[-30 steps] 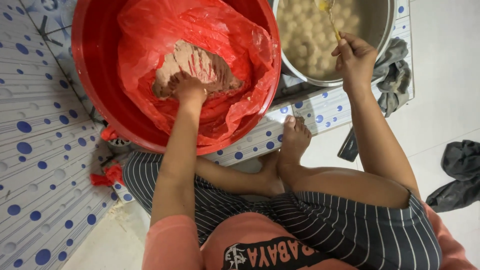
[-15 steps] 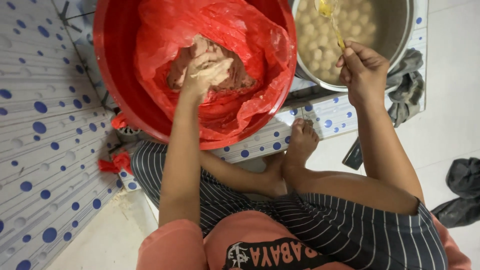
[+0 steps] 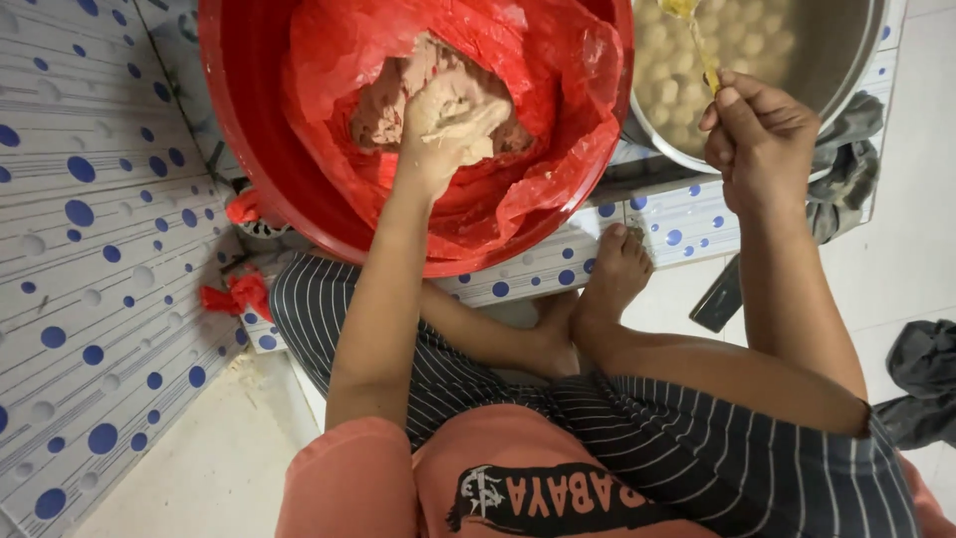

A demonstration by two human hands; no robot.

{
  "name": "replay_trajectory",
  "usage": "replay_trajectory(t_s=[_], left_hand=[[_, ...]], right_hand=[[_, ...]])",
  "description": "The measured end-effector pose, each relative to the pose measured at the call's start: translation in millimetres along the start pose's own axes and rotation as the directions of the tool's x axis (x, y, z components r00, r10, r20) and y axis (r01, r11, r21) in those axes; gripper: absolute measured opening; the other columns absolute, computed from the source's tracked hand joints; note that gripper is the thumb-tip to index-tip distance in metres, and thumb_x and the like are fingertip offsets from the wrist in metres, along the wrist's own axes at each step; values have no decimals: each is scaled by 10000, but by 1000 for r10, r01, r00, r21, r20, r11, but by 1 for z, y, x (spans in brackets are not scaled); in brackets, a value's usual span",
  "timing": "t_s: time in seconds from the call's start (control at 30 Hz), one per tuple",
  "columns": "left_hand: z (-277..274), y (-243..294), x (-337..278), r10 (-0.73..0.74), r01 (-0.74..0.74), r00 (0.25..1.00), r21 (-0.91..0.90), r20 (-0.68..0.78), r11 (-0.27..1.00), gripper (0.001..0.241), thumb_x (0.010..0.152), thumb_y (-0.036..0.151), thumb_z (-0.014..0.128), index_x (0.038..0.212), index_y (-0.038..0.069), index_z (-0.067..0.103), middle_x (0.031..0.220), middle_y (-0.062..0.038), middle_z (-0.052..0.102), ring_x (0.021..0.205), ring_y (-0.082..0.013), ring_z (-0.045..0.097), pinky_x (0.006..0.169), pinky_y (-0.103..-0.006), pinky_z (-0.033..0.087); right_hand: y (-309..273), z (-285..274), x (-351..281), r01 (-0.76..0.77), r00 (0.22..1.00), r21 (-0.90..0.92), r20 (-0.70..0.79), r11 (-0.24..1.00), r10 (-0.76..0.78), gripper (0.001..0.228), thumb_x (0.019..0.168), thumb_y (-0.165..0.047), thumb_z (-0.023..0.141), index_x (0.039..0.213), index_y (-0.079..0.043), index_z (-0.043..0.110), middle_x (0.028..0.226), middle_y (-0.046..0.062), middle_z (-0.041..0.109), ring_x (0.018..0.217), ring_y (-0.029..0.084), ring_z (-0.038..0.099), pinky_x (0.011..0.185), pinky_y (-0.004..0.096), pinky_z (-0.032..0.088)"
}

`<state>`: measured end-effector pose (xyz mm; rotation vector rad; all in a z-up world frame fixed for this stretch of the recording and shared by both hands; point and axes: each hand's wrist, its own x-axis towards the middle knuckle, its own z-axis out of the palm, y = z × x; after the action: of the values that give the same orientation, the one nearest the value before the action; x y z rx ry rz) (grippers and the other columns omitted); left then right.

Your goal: Forming meatballs by squeezing meat paste through the hand and scooping it into a pot of water with a spoon.

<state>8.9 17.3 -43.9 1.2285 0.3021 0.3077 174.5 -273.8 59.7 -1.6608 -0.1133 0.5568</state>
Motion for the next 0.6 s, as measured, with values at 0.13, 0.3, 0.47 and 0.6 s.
replay_trajectory(t_s=[0.13, 0.3, 0.47, 0.6], left_hand=[[6, -15, -28, -335, 274, 914, -263, -227, 925, 357, 864, -86, 750, 1084, 141, 583, 966, -78, 651, 828, -275, 686, 441, -354, 556], [7, 4, -13, -119, 157, 962, 141, -244, 977, 288, 833, -17, 867, 981, 117, 660, 781, 25, 644, 731, -100, 666, 708, -228, 618], [29, 60, -12, -289, 311, 940, 108, -178, 944, 406, 741, 71, 858, 1026, 99, 569, 780, -42, 729, 756, -156, 746, 734, -290, 638], [10, 4, -14, 16, -16, 997, 11, -79, 1000, 408, 1043, 465, 532, 1119, 87, 666, 1004, -11, 663, 927, -146, 636, 784, -277, 531]], right_hand=[[0, 2, -22, 14, 1000, -104, 5, 994, -14, 272, 1065, -155, 663, 807, -75, 629, 596, 1, 432, 471, 55, 319, 468, 244, 167], [-2, -1, -10, 13, 1000, -28, 15, 1000, -12, 176, 1123, -99, 616, 1253, -61, 728, 821, 65, 650, 476, 60, 357, 458, 203, 254], [1, -5, -8, 12, 1000, -4, -11, 1000, -12, 154, 1119, -94, 634, 1228, -55, 735, 809, 76, 650, 464, 63, 368, 444, 200, 271], [-1, -4, -10, 33, 999, -10, -5, 999, -33, 159, 1119, -96, 637, 1235, -47, 733, 811, 66, 655, 465, 46, 372, 439, 184, 276]])
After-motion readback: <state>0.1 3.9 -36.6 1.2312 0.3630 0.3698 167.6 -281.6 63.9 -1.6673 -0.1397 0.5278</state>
